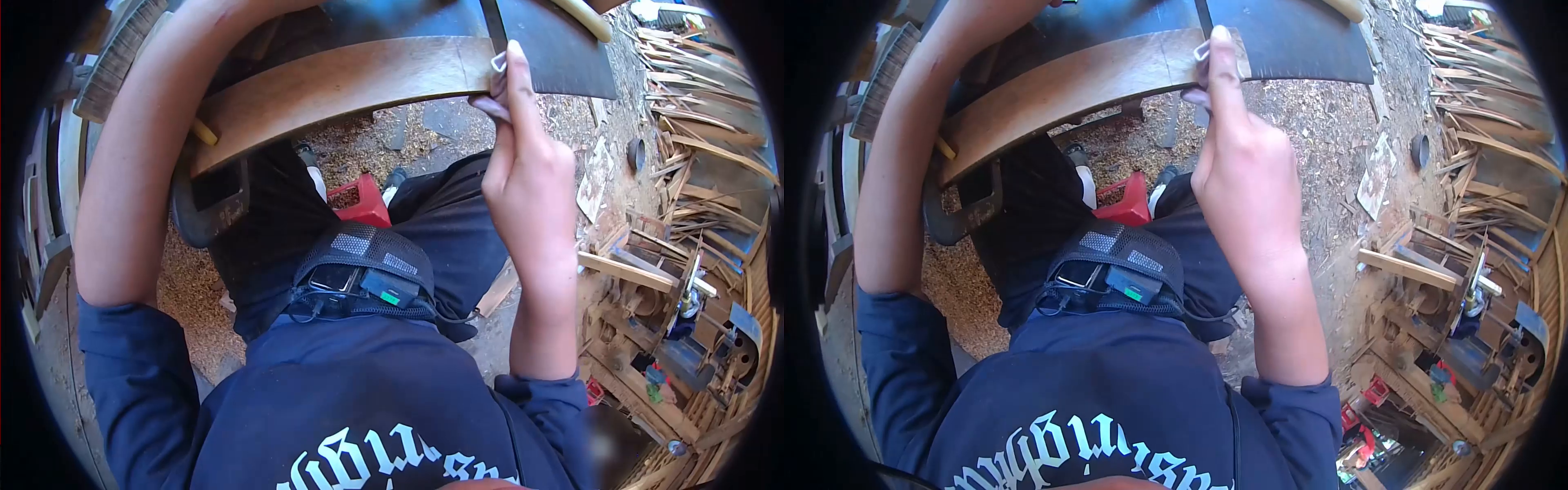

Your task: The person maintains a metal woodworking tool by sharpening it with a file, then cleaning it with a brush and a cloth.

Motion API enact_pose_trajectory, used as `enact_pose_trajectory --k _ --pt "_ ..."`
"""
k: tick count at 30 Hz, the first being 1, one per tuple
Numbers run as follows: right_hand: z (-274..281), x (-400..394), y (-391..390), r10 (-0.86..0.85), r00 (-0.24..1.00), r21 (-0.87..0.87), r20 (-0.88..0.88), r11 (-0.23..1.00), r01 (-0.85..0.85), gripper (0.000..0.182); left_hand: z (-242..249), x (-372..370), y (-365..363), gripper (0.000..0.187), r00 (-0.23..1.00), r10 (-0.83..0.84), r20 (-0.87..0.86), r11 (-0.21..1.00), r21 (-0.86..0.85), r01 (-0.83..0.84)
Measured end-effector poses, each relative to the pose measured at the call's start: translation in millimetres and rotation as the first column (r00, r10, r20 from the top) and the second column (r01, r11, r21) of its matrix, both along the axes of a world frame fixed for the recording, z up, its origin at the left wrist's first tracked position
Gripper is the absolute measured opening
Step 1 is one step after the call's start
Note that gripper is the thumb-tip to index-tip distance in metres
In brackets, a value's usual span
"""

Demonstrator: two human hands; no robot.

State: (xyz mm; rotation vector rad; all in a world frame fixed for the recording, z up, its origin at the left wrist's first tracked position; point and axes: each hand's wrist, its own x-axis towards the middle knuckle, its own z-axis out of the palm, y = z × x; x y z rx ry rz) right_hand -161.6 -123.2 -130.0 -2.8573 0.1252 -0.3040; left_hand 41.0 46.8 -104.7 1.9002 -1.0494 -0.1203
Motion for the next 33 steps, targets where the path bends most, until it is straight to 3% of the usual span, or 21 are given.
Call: enact_pose_trajectory --k 2,3,5,7,10,11,12,14,15,17,19,21,22,23,26,30,31,33 --pt "-5.8 -17.5 4.7 -0.013 0.999 0.053 0.042 0.999 0.011 0.072 -20.0 17.2 -3.6 0.018 1.0 -0.007 0.009 0.995 -0.096 0.008" --pt "-2.4 -32.4 10.6 -0.097 0.993 -0.058 -0.075 0.994 0.092 0.07 -14.0 15.0 -1.4 0.018 0.995 0.009 0.102 0.997 -0.081 -0.001" --pt "-0.6 -27.1 7.1 -0.01 1.0 0.006 0.024 1.0 0.01 0.069 -6.6 1.7 7.3 0.018 0.975 -0.019 0.22 0.992 -0.114 0.045" --pt "-3.9 -11.0 1.0 0.006 0.999 0.117 0.05 0.993 -0.012 0.068 -12.4 2.4 -0.3 0.017 0.983 -0.052 0.174 0.994 -0.089 0.068" --pt "0.6 9.4 1.4 -0.043 0.998 -0.022 -0.034 0.999 0.042 0.066 -6.1 -0.9 -3.3 0.017 0.999 -0.035 0.025 0.999 -0.029 0.036" --pt "-8.1 6.1 -0.7 0.002 0.999 0.018 0.054 1.0 -0.003 0.069 -2.5 -0.2 -3.4 0.017 1.0 -0.018 -0.013 1.0 -0.004 0.018" --pt "-11.1 -4.0 2.2 -0.034 0.999 0.023 0.033 0.999 0.034 0.07 1.0 0.0 -3.4 0.017 0.999 -0.001 -0.049 1.0 0.021 0.002" --pt "-10.4 -28.7 10.2 -0.087 0.996 0.027 0.007 0.996 0.087 0.07 -10.9 10.2 -1.8 0.017 0.997 -0.032 0.07 0.998 -0.058 0.036" --pt "-13.3 -35.7 5.6 -0.02 0.996 -0.003 0.085 1.0 0.021 0.072 -12.7 11.9 0.5 0.017 0.99 -0.034 0.133 0.996 -0.083 0.045" --pt "-6.8 -20.7 2.4 0.012 0.999 0.013 0.053 1.0 -0.013 0.073 -15.2 13.5 2.9 0.017 0.966 -0.036 0.255 0.992 -0.108 0.065" --pt "0.3 0.3 -1.7 -0.004 1.0 0.095 -0.011 0.995 0.005 0.072 -10.2 9.6 -1.4 0.017 0.991 -0.05 0.127 0.997 -0.054 0.057" --pt "-8.9 1.9 -3.9 0.012 0.999 0.039 0.045 0.999 -0.014 0.071 0.2 2.5 -1.5 0.017 0.999 -0.041 -0.003 0.999 0.016 0.041" --pt "-11.2 2.3 -2.5 0.027 0.997 0.009 0.077 1.0 -0.028 0.071 4.7 0.1 0.6 0.018 0.999 -0.037 -0.007 0.999 0.022 0.037" --pt "-17.6 -4.2 0.0 -0.008 0.996 0.109 0.094 0.994 -0.002 0.072 9.2 -2.7 2.8 0.018 0.999 -0.033 -0.011 0.999 0.029 0.033" --pt "-20.0 -39.5 7.3 -0.017 0.994 -0.027 0.106 0.999 0.02 0.071 -10.6 7.2 2.5 0.018 0.994 -0.022 0.107 0.995 -0.098 0.033" --pt "-8.5 -2.4 -1.9 -0.003 1.0 0.107 0.025 0.994 0.001 0.071 -22.9 14.2 -11.7 0.018 0.994 -0.061 0.086 0.995 -0.071 0.067" --pt "-2.7 7.0 -2.3 0.008 1.0 0.046 0.004 0.999 -0.009 0.072 -22.9 12.1 -8.9 0.018 0.999 -0.025 0.045 0.999 -0.026 0.026" --pt "-13.5 -1.3 -0.5 -0.006 0.997 0.093 0.071 0.996 -0.001 0.072 -6.1 3.9 -4.0 0.018 1.0 -0.007 -0.007 0.999 0.032 0.007"
